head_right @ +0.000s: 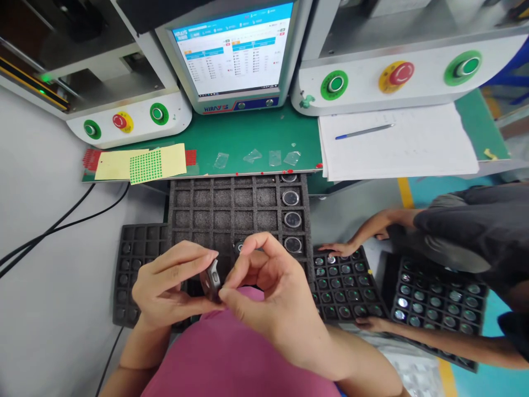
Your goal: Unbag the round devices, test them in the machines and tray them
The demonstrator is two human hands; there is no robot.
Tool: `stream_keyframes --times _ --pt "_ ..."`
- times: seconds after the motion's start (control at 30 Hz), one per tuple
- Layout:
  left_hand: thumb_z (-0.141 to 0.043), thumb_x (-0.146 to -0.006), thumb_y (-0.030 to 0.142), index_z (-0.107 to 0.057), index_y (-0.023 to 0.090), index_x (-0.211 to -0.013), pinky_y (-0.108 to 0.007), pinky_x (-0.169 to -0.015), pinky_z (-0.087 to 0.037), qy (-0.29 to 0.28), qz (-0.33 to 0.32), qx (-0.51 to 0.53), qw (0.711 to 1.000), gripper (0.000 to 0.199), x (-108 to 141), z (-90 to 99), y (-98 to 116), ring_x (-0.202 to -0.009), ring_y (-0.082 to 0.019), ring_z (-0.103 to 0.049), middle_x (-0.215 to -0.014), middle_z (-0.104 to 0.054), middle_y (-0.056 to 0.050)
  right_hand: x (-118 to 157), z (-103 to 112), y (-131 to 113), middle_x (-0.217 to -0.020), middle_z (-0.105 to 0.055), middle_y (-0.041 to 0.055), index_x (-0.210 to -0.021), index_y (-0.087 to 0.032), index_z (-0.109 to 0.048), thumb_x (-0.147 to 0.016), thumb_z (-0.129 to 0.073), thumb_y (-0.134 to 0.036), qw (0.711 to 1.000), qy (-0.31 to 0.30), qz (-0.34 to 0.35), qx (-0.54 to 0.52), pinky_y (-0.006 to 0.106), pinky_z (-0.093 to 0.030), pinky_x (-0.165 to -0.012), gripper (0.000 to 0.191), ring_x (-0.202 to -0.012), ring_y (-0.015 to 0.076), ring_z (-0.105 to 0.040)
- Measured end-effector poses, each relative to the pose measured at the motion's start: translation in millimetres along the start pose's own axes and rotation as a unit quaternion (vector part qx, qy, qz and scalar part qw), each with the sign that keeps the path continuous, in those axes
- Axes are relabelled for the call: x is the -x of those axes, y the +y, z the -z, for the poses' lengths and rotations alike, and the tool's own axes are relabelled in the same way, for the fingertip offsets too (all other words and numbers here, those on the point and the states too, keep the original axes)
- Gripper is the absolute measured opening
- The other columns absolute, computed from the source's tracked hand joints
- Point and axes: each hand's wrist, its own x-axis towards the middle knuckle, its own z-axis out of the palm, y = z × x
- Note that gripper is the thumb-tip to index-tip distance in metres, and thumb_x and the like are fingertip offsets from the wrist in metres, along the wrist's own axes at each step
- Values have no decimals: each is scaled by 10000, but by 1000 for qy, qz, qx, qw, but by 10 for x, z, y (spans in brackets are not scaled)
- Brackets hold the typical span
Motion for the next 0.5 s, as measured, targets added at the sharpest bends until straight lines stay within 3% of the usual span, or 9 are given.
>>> stream_keyframes --times 0.17,0.27,0.4,0.5 --pt "-793 -784 246 -637 158 -1266 -310 -669 -611 -5 -28 -11 1000 515 -19 18 -30 -817 -182 -688 -956 -737 -106 -22 25 -22 -669 -636 -76 -948 -263 -521 -713 -818 -90 997 -33 -49 -54 183 -537 -567 416 -569 80 -620" --pt "-830 -739 279 -631 177 -1284 -306 -644 -610 -1 -14 38 999 589 -22 6 -32 -784 -176 -678 -949 -737 -102 -89 31 1 -772 -615 -64 -926 -259 -523 -648 -876 -145 993 -55 -71 -83 199 -538 -577 464 -642 90 -622" --pt "-887 -631 325 -651 206 -1272 -287 -630 -620 17 40 134 990 694 13 -56 -23 -777 -184 -701 -951 -747 -94 -173 -29 65 -893 -572 -45 -929 -262 -540 -509 -956 -281 987 -70 -104 -99 205 -515 -623 591 -761 105 -589" --pt "-899 -558 420 -703 267 -1201 -248 -567 -613 38 113 240 963 690 24 -133 -15 -752 -189 -722 -921 -766 -68 -186 -107 99 -975 -598 -25 -977 -275 -556 -494 -957 -371 981 -106 -113 -115 227 -510 -708 636 -845 123 -602"
